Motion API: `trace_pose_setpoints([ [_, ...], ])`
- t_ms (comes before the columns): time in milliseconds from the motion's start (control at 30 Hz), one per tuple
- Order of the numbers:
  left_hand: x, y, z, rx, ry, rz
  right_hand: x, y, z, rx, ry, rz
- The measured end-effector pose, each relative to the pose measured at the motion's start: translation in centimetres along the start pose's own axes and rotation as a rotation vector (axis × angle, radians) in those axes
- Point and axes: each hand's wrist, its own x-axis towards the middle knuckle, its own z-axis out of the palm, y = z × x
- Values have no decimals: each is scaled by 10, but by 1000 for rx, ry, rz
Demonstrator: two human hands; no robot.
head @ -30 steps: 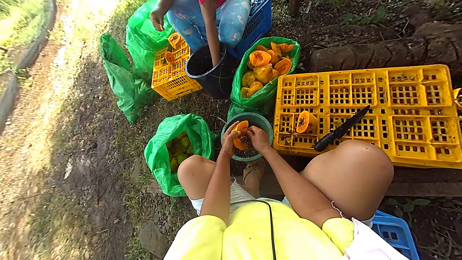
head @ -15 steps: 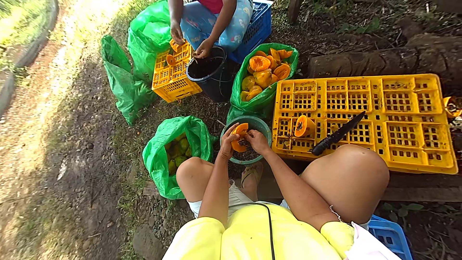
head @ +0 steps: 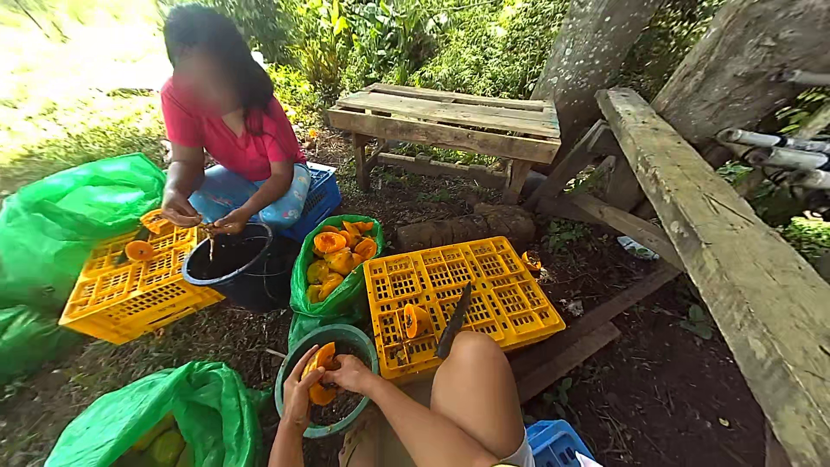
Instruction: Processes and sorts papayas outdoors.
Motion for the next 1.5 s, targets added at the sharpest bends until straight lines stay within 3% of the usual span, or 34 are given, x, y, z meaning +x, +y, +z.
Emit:
trace_pose_setpoints([
  [533,-1,0,0,-16,17,-21,3,10,2,13,-2,-80],
  [1500,-2,1,0,-2,19,-14,2,8,1,-32,-12,-57],
])
